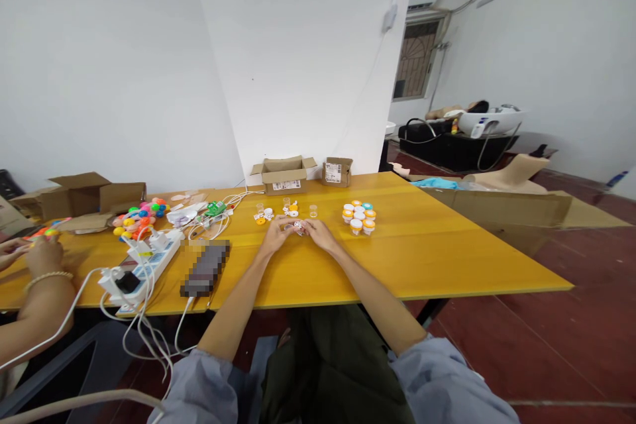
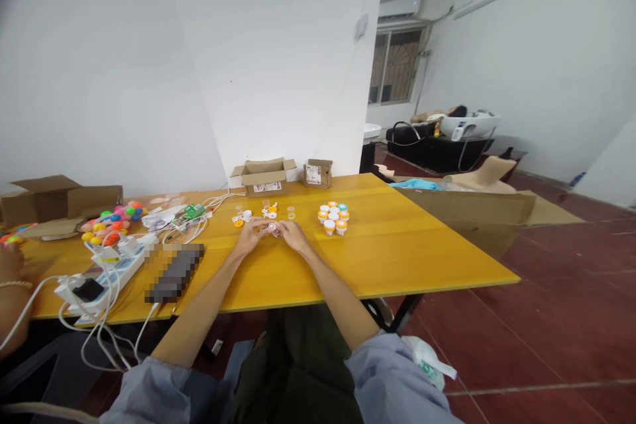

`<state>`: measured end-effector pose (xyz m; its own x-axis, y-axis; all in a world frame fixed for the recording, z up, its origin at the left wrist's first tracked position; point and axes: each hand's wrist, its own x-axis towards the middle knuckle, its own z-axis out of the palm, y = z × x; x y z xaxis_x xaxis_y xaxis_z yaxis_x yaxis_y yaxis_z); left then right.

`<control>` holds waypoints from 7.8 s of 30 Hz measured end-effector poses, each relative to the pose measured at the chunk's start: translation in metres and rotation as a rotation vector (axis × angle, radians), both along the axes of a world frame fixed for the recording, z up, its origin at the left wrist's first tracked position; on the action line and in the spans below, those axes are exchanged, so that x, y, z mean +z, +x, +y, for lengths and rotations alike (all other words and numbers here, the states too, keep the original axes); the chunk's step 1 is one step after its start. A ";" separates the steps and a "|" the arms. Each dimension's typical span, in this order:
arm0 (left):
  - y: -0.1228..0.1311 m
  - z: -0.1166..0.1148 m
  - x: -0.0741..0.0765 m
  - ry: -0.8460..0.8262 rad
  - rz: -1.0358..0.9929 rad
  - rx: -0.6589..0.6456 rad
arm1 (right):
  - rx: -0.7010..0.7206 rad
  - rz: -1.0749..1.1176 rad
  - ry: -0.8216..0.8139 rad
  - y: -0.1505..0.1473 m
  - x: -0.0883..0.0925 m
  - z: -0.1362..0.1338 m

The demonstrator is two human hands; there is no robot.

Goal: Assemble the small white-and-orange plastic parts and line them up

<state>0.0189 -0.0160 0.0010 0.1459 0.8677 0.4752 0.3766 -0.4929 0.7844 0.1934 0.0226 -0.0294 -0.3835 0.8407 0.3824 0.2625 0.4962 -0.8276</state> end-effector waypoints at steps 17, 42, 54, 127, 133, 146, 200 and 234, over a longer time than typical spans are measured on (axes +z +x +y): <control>-0.002 0.009 -0.009 0.023 0.009 0.022 | -0.027 0.036 -0.064 -0.001 0.010 -0.008; 0.006 -0.007 -0.006 0.008 0.513 0.047 | -0.508 -0.323 -0.010 -0.002 0.017 -0.025; 0.003 -0.002 -0.010 0.029 0.392 0.073 | -0.425 -0.190 0.053 0.004 0.000 -0.008; -0.003 0.004 -0.005 -0.218 -0.223 -0.146 | 0.111 0.546 -0.572 -0.001 0.020 -0.022; -0.002 0.005 -0.005 -0.225 -0.254 -0.152 | 0.106 0.553 -0.597 -0.001 0.018 -0.021; -0.003 0.006 -0.004 -0.222 -0.301 -0.071 | 0.060 0.502 -0.572 -0.003 0.021 -0.023; 0.003 0.001 -0.008 -0.068 -0.026 0.006 | 0.035 0.449 -0.301 -0.004 0.010 -0.011; 0.000 0.009 -0.013 -0.149 -0.079 -0.019 | -0.146 -0.231 0.362 -0.004 0.006 -0.028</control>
